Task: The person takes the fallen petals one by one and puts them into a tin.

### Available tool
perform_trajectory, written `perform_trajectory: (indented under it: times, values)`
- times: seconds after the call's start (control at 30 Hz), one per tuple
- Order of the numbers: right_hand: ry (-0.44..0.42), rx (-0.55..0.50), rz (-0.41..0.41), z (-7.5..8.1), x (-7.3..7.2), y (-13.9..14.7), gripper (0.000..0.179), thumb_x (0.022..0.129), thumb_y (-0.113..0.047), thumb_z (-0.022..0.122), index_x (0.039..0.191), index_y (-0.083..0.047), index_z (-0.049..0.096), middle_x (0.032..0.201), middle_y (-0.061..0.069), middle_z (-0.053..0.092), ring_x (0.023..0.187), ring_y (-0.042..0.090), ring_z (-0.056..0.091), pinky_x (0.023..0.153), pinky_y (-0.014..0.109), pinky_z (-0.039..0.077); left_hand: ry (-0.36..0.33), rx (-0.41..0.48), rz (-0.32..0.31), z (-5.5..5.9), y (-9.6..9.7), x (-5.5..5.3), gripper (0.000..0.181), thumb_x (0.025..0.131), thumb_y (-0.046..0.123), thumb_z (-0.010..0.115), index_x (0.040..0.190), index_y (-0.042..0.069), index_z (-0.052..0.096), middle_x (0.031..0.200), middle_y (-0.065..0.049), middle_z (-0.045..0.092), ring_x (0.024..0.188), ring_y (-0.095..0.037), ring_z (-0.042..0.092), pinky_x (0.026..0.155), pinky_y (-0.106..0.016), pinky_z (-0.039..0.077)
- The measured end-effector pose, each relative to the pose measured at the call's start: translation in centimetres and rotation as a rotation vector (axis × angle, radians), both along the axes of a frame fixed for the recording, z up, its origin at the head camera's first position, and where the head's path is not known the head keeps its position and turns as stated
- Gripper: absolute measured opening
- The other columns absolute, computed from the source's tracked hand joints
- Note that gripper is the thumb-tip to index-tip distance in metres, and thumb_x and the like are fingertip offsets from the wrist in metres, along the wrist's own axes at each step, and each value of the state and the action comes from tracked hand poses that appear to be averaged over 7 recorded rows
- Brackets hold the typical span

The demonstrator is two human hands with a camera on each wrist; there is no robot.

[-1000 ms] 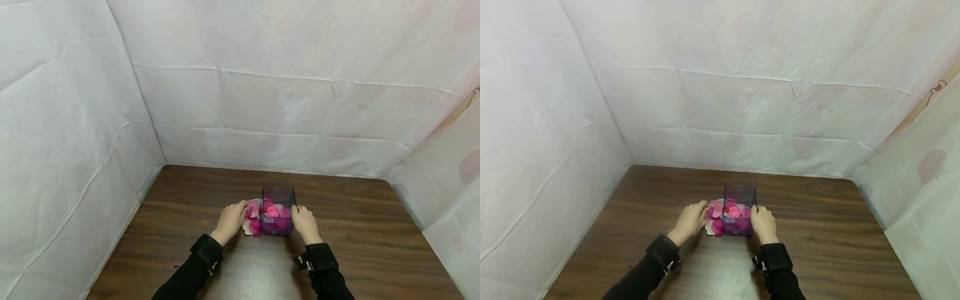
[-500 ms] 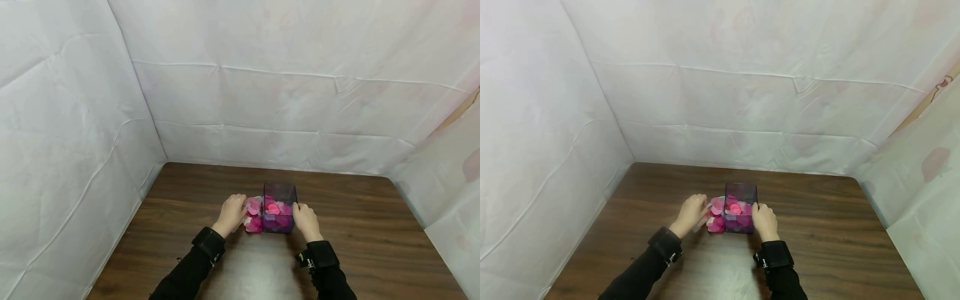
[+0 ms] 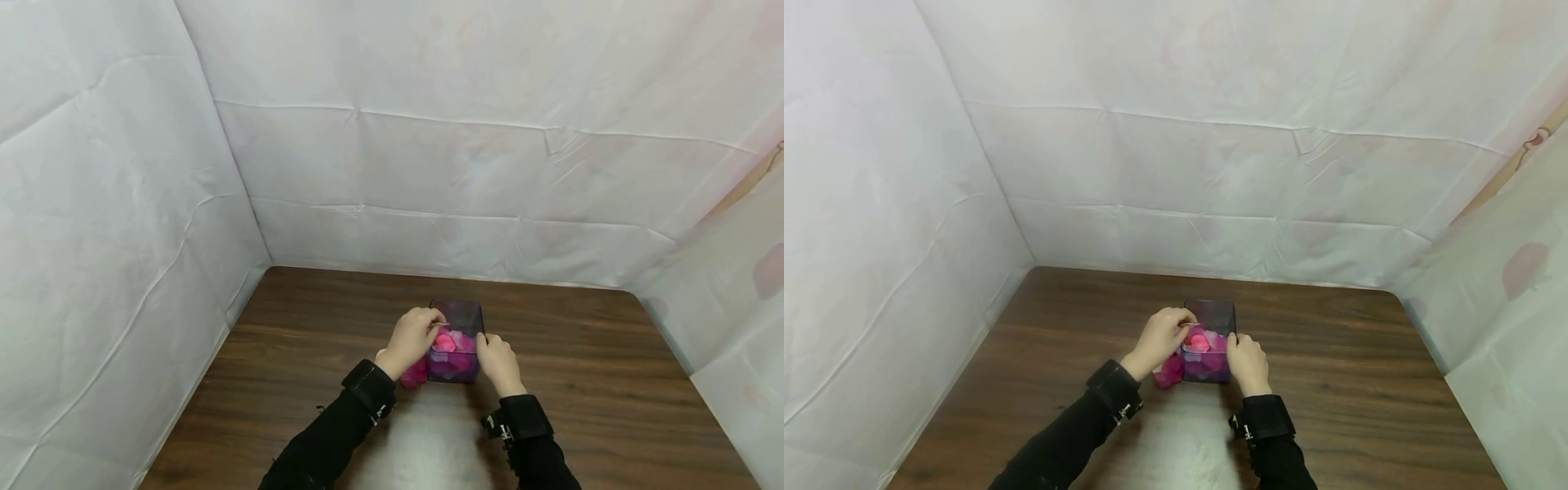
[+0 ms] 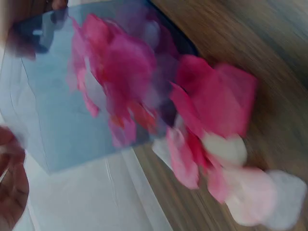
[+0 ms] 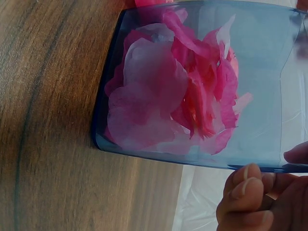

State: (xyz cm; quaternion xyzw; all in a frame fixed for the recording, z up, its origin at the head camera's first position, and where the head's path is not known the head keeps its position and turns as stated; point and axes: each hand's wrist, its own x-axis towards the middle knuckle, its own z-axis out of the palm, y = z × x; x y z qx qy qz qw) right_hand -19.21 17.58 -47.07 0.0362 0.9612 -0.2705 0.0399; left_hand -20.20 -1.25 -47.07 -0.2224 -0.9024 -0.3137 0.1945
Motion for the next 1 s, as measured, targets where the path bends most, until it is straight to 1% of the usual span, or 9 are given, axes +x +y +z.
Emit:
perform_trajectory:
  times: [0.17,0.27,0.33,0.4,0.5,0.57,0.67,0.87,1.0]
  values:
    - [-0.011,-0.001,0.013,0.0,0.0,-0.3,0.049,0.098,-0.025,0.030,0.118,0.010,0.058,0.118,0.033,0.058,0.107,0.050,0.055,0.084,0.059,0.045,-0.052,-0.113,-0.125,0.1,0.7,0.1,0.026,0.087,0.011,0.066,0.112,0.016,0.068,0.105,0.001,0.070,0.098,-0.016,0.058,0.089,-0.030,0.047]
    - [-0.007,-0.008,0.017,-0.1,0.1,-0.4,0.048,0.098,-0.025,0.030,0.114,0.009,0.060,0.116,0.032,0.059,0.105,0.050,0.056,0.082,0.058,0.046,-0.070,-0.028,-0.155,-0.1,-0.2,0.4,0.038,0.085,0.005,0.064,0.121,0.015,0.062,0.117,-0.004,0.064,0.110,-0.021,0.053,0.097,-0.038,0.043]
    - [0.003,-0.011,0.016,-0.1,0.1,-0.3,0.046,0.098,-0.024,0.031,0.109,0.009,0.061,0.114,0.032,0.060,0.103,0.050,0.057,0.080,0.058,0.046,-0.068,0.059,-0.105,-0.6,-1.3,0.6,0.036,0.083,0.002,0.064,0.117,0.014,0.062,0.115,-0.006,0.061,0.107,-0.022,0.054,0.092,-0.036,0.046]
    - [0.014,-0.012,0.010,-0.2,0.1,-0.3,0.046,0.098,-0.025,0.031,0.105,0.008,0.062,0.112,0.032,0.061,0.102,0.050,0.057,0.078,0.058,0.046,-0.074,0.115,-0.007,-1.5,-2.8,0.8,0.030,0.080,0.001,0.064,0.108,0.012,0.061,0.105,-0.007,0.057,0.090,-0.020,0.057,0.077,-0.030,0.050]
    - [0.022,-0.012,0.019,-0.3,0.1,-0.3,0.045,0.098,-0.024,0.031,0.103,0.008,0.062,0.111,0.032,0.061,0.102,0.050,0.057,0.078,0.058,0.046,-0.130,0.105,0.151,-3.4,-5.4,1.4,0.023,0.078,0.003,0.069,0.093,0.010,0.053,0.090,-0.006,0.052,0.063,-0.013,0.049,0.053,-0.022,0.042]
    - [0.023,-0.010,0.020,-0.2,0.1,-0.3,0.045,0.098,-0.025,0.032,0.105,0.008,0.062,0.112,0.032,0.061,0.102,0.050,0.057,0.079,0.058,0.046,-0.191,0.062,0.209,-4.8,-6.9,2.0,0.025,0.077,0.005,0.071,0.088,0.010,0.050,0.082,-0.005,0.050,0.055,-0.011,0.042,0.047,-0.021,0.035]
    - [0.021,-0.007,0.018,-0.1,0.0,-0.4,0.046,0.099,-0.024,0.032,0.109,0.009,0.061,0.114,0.032,0.060,0.104,0.050,0.056,0.081,0.058,0.045,-0.254,-0.025,0.220,-6.7,-8.3,2.8,0.025,0.077,0.011,0.075,0.090,0.008,0.054,0.081,-0.006,0.053,0.055,-0.014,0.047,0.047,-0.026,0.037]
    - [0.014,-0.011,0.024,0.0,0.1,-0.3,0.045,0.099,-0.024,0.031,0.105,0.009,0.062,0.111,0.032,0.061,0.101,0.050,0.058,0.078,0.057,0.046,-0.361,-0.159,0.130,-9.6,-8.4,3.9,0.037,0.074,0.024,0.080,0.097,0.007,0.056,0.087,-0.008,0.049,0.067,-0.021,0.053,0.053,-0.032,0.043]
    - [0.021,-0.013,0.024,-0.2,0.1,-0.4,0.043,0.099,-0.023,0.032,0.098,0.006,0.062,0.108,0.031,0.062,0.098,0.049,0.059,0.075,0.056,0.046,-0.326,-0.202,0.166,-10.3,-7.8,4.2,0.024,0.079,0.016,0.074,0.092,0.005,0.057,0.082,-0.008,0.049,0.060,-0.023,0.055,0.049,-0.033,0.043]
